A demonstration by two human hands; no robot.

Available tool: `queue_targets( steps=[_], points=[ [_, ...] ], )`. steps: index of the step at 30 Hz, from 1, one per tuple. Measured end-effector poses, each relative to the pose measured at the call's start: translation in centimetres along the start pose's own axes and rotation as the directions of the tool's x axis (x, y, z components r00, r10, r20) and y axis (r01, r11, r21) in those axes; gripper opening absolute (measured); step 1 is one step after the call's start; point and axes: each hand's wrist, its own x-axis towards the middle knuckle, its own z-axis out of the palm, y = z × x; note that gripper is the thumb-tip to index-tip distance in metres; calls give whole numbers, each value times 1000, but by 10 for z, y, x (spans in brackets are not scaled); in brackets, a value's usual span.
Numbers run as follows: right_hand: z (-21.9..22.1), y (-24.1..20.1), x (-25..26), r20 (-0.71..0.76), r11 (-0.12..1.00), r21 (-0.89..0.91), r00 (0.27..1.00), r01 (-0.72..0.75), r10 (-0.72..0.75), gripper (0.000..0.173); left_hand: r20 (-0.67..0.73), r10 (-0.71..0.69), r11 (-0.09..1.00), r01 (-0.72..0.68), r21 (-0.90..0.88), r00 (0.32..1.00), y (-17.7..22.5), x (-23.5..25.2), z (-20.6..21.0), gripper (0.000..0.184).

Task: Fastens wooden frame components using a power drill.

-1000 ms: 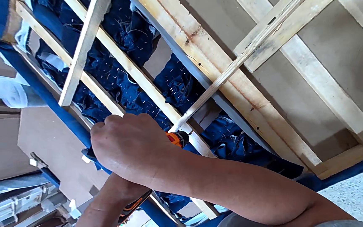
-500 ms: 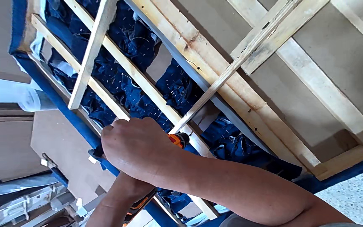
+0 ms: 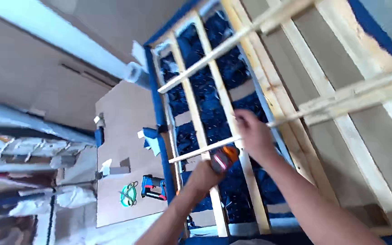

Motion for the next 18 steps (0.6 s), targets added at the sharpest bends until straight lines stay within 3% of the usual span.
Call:
queue_targets(
  steps=[2, 3, 7, 11, 13, 15, 16, 18],
  points=[
    [-26, 46, -40, 122, 963, -28, 955, -267, 269, 35, -2, -15, 993, 15, -120, 1000, -30, -49, 18, 39],
    [-37, 68, -66, 224, 922, -78, 895, -379, 386, 36, 3, -11, 982, 12, -190, 1000, -50, -77, 32, 41],
    [-55, 100, -171, 482, 802, -108, 675, -587, 559, 36, -95, -79, 906, 31, -423, 992, -129, -180, 98, 45],
    [-28, 77, -224, 636, 739, -23, 560, -673, 530, 34, -170, -307, 749, 128, -650, 936, -181, -257, 159, 43],
    [3, 62, -232, 652, 765, -20, 572, -644, 498, 35, -186, -373, 690, 138, -711, 909, -190, -282, 172, 42],
    [38, 47, -234, 675, 801, 3, 592, -599, 440, 33, -133, -379, 646, 158, -747, 916, -182, -303, 158, 42],
    [55, 37, -233, 707, 821, 7, 583, -570, 399, 31, -145, -370, 644, 140, -752, 918, -183, -310, 157, 42],
    [85, 11, -231, 777, 865, -6, 542, -502, 320, 31, -322, -347, 661, -14, -750, 881, -196, -316, 182, 38]
  ],
)
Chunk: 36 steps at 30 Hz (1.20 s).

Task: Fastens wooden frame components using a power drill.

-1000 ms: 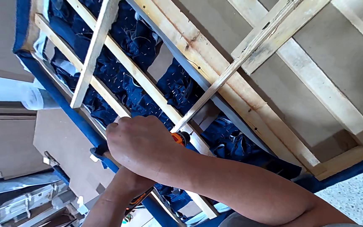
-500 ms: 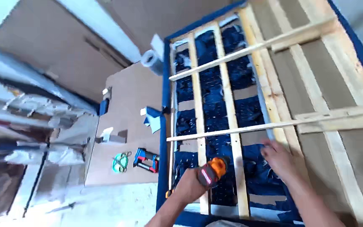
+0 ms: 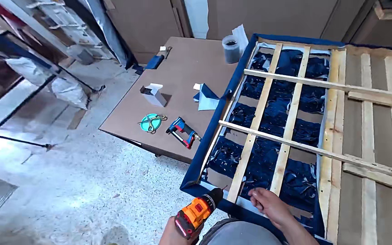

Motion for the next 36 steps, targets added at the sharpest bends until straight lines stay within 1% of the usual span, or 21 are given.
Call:
queue_targets(
  steps=[1, 2, 3, 5, 7, 8, 10, 12, 15, 18, 20, 23, 25, 27, 28, 29, 30, 31, 32, 34, 36],
  points=[
    [13, -12, 6, 47, 1000, -21, 999, 19, -18, 30, -37, 59, 997, -61, -56, 998, -9, -3, 1, 33],
    [25, -23, 11, 88, 999, -25, 996, 30, -28, 30, -57, 99, 987, -105, -123, 994, -9, -7, -1, 28],
    [37, -34, 15, 115, 999, -4, 993, 35, -34, 29, -73, 140, 973, -151, -176, 987, -8, -10, -2, 24],
    [57, -47, 20, 120, 995, 96, 992, 27, -39, 26, -107, 219, 944, -239, -228, 970, -5, -14, -5, 19],
    [71, -55, 24, 94, 973, 230, 995, -12, -10, 25, -132, 266, 933, -290, -214, 955, -6, -14, -9, 18],
    [76, -57, 26, 86, 954, 299, 996, -28, 3, 26, -152, 291, 929, -317, -191, 945, -12, -13, -9, 19],
    [81, -57, 32, 104, 923, 382, 994, -56, 18, 32, -188, 331, 920, -361, -155, 925, -24, -10, -8, 20],
    [84, -57, 37, 135, 903, 423, 991, -75, 19, 36, -207, 348, 911, -382, -153, 914, -18, -8, -14, 21],
    [94, -63, 46, 129, 874, 478, 991, -93, 35, 34, -197, 308, 929, -339, -147, 931, -11, 0, -22, 22],
    [106, -64, 60, 117, 846, 525, 992, -94, 38, 33, -191, 297, 935, -326, -143, 936, -27, 16, -25, 21],
    [116, -69, 69, 88, 839, 538, 995, -78, 36, 33, -183, 327, 933, -348, -96, 927, -37, 29, -33, 26],
    [137, -81, 88, 18, 825, 565, 1000, -25, 18, 34, -187, 348, 934, -356, -13, 919, -28, 52, -57, 33],
    [159, -85, 102, -38, 802, 597, 999, 17, 7, 34, -181, 383, 922, -385, 24, 906, -25, 69, -79, 33],
    [180, -91, 117, -115, 770, 634, 993, 67, 8, 34, -104, 365, 931, -363, 39, 925, -6, 88, -111, 31],
    [189, -94, 128, -148, 757, 647, 989, 91, 8, 35, -62, 368, 929, -366, 51, 928, -7, 103, -124, 31],
    [197, -95, 138, -174, 749, 654, 985, 108, 10, 36, -34, 407, 912, -404, 70, 913, -25, 120, -133, 34],
    [204, -94, 146, -192, 745, 657, 981, 115, 18, 37, -26, 464, 883, -460, 95, 886, -51, 139, -136, 37],
    [209, -94, 153, -203, 744, 657, 979, 120, 22, 37, -15, 505, 859, -501, 108, 863, -70, 156, -140, 38],
    [212, -94, 160, -212, 744, 656, 977, 127, 20, 36, 5, 525, 845, -521, 121, 851, -77, 170, -144, 39],
    [211, -98, 178, -242, 737, 657, 970, 156, 11, 36, 71, 539, 826, -543, 150, 840, -71, 198, -155, 41],
    [206, -100, 199, -260, 728, 667, 965, 157, 30, 38, 116, 528, 822, -541, 181, 841, -60, 224, -158, 40]
  ],
)
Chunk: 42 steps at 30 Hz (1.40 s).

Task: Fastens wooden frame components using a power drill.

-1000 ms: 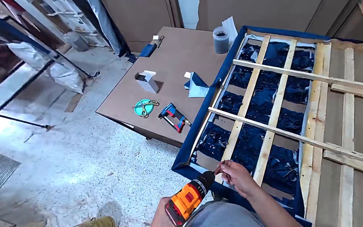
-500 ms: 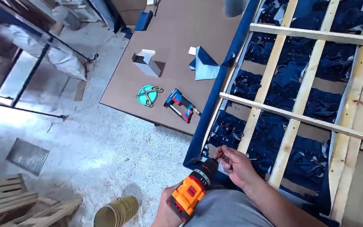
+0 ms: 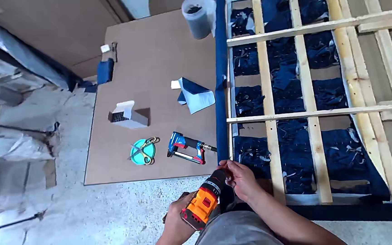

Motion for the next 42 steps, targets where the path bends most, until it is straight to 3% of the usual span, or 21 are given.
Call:
queue_targets(
  steps=[9, 15, 23, 28, 34, 38, 42],
  points=[
    [-10, -10, 101, -47, 977, 208, 997, -47, 58, 40, 159, -186, 948, 134, 289, 970, -4, 117, 4, 37],
    [-17, -15, 137, -50, 934, 334, 987, -130, 155, 41, 208, -155, 911, 58, 409, 966, -6, 156, 12, 42],
    [-18, -15, 148, -23, 918, 381, 991, -112, 131, 41, 195, -136, 924, 54, 379, 971, -14, 162, 14, 45],
    [-15, -18, 152, -42, 918, 389, 993, -82, 106, 41, 164, -188, 936, 126, 330, 968, -15, 166, 15, 43],
    [-4, -41, 146, -28, 913, 404, 997, -52, 69, 45, 160, -114, 941, 54, 335, 980, -2, 175, 1, 47],
    [9, -70, 162, -5, 935, 344, 996, 90, -94, 46, 153, -167, 963, 128, 239, 974, 1, 207, -17, 57],
    [22, -102, 207, -114, 916, 399, 993, 36, 11, 43, 160, -267, 930, 210, 302, 950, 6, 268, -12, 44]
  ],
)
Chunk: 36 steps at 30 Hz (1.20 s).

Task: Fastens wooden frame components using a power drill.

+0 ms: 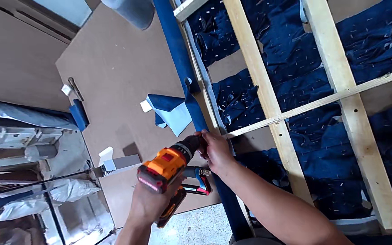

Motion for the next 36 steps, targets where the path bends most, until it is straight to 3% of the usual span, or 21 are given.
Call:
queue_targets(
  steps=[7, 11, 16, 20, 27, 36],
  points=[
    [21, -14, 28, -185, 998, 30, 981, -53, 58, 37, 87, -33, 998, 37, -49, 996, -1, 50, -1, 35],
    [26, -16, 33, -209, 997, 51, 975, -63, 73, 38, 127, -73, 991, 86, -99, 989, 8, 60, -4, 31],
    [29, -19, 38, -243, 994, 81, 965, -78, 96, 39, 159, -75, 996, 82, -33, 984, 15, 70, -6, 27],
    [30, -20, 42, -252, 993, 78, 962, -90, 107, 38, 247, -35, 989, 68, -128, 969, 15, 81, -11, 21],
    [30, -19, 42, -222, 990, 39, 965, -133, 138, 39, 359, -50, 925, 178, -336, 932, 1, 90, -13, 19],
    [30, -17, 44, -250, 991, 9, 960, -132, 130, 48, 306, -21, 912, 144, -385, 952, -19, 83, -1, 24]
  ],
)
